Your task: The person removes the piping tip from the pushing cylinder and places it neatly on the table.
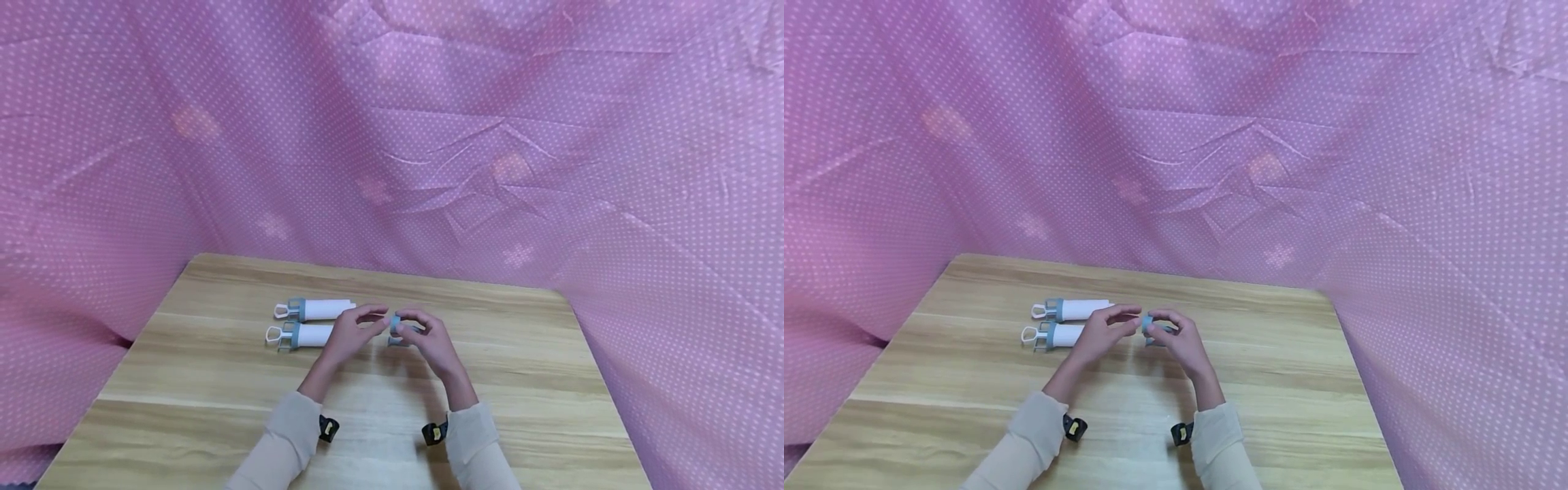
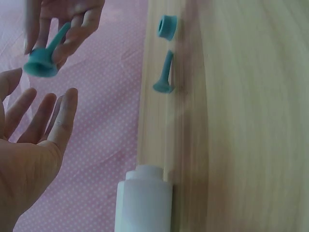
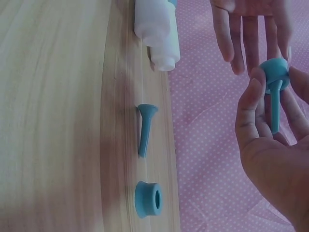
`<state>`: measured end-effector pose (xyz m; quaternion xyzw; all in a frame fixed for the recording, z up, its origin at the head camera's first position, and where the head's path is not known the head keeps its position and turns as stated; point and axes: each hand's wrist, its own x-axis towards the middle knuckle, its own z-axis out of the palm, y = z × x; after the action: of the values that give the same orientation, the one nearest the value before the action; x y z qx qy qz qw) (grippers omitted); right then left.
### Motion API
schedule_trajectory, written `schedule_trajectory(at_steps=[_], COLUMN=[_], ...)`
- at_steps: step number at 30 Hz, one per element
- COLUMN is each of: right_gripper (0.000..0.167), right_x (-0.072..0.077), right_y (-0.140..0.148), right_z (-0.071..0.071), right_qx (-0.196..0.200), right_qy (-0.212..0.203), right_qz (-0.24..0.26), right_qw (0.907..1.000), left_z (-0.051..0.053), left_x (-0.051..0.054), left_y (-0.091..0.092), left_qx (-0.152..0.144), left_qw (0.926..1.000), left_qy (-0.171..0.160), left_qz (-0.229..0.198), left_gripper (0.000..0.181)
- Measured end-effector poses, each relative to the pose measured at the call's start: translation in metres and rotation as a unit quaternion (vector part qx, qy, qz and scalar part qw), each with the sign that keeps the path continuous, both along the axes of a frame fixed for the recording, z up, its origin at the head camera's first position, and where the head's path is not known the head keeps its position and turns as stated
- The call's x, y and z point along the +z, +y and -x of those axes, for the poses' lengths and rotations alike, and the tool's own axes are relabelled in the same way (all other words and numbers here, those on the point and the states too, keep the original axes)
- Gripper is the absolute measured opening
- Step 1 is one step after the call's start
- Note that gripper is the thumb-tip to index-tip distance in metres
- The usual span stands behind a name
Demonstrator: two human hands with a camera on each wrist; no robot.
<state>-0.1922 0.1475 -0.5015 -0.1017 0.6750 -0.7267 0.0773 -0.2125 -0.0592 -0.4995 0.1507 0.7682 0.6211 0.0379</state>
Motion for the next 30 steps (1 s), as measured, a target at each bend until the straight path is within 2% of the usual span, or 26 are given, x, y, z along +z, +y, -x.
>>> schedule_trajectory(at_steps=[7,13,23,30], right_gripper=[0.032,0.033,0.037,0.031], right_x=[-0.003,-0.003,-0.006,-0.008], right_y=[-0.002,-0.003,-0.001,0.001], right_z=[-0.001,-0.003,-0.005,-0.008], right_qx=[-0.001,-0.013,-0.016,-0.017], right_qy=[0.006,0.006,-0.010,-0.018], right_qz=[0.011,-0.003,-0.012,-0.006], right_qw=[0.9999,0.9999,0.9998,0.9997], left_z=[-0.005,-0.008,-0.009,-0.011], left_x=[-0.006,-0.005,-0.003,-0.003], left_y=[0.007,0.010,0.013,0.012], left_qx=[-0.011,-0.025,0.006,0.012], left_qw=[0.9996,0.9989,0.9992,0.9991], left_qy=[-0.005,0.007,0.010,0.006], left_qz=[-0.025,-0.038,-0.039,-0.039], left_gripper=[0.036,0.033,0.031,0.029])
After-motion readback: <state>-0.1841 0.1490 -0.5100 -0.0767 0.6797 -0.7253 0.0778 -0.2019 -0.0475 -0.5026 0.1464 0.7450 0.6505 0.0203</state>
